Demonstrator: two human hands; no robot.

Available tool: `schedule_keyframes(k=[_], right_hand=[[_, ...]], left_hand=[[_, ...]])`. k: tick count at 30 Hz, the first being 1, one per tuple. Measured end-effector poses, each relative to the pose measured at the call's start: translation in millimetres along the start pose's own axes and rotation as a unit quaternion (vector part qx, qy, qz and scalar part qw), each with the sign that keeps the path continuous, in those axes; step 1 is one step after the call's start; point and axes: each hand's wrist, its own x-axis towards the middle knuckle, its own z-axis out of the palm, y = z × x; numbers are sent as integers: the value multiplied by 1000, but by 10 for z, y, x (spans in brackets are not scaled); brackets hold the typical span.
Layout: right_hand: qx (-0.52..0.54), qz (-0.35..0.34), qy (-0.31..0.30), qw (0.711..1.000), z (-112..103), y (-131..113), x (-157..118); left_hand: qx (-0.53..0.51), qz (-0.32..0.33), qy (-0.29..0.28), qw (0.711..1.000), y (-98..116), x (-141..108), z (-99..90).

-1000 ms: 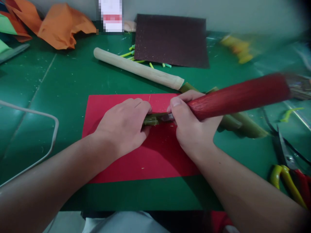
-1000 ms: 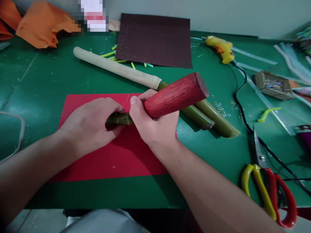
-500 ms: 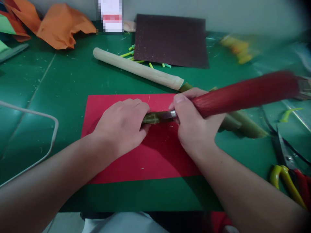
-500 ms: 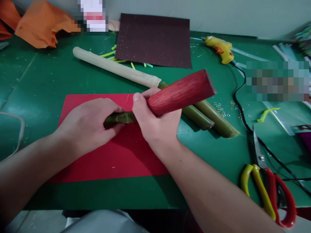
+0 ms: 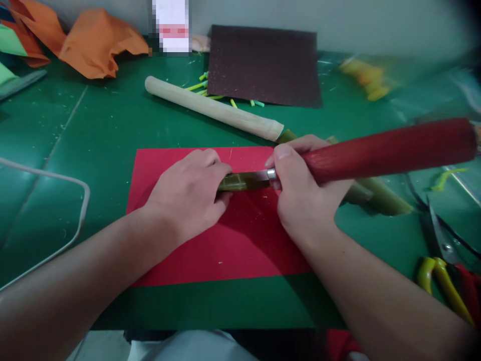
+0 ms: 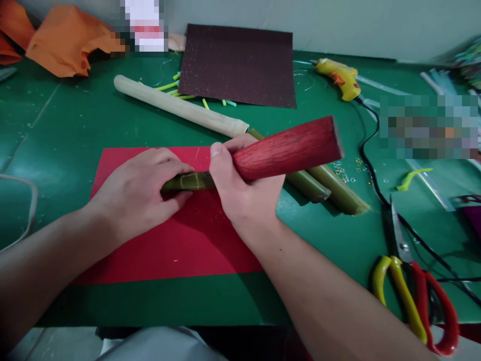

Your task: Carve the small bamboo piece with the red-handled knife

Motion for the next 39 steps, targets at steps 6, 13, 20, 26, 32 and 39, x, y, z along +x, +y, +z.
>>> schedule_keyframes(k=[6,13,20,26,32,39], right_hand=[[-26,-28,-27,999,-16,-6,9],[-19,-13,-25,999,-17,40,10],[9,12,-22,1000,-1,20,15],[15,28,-29,999,1,14,29],[7,39,-36,999,-4,-20,45],[-21,78,-58,995,-8,-126,38]], left_hand=[[-8,7,5,1000,9,3,5],[-20,8,25,999,10,2,43],[-44,11,26,999,-9,-9,42],[-51,8,28,998,-8,-3,57],[-58,1,26,998,0,-6,59],[-82,26,61,994,-10,-2,133]])
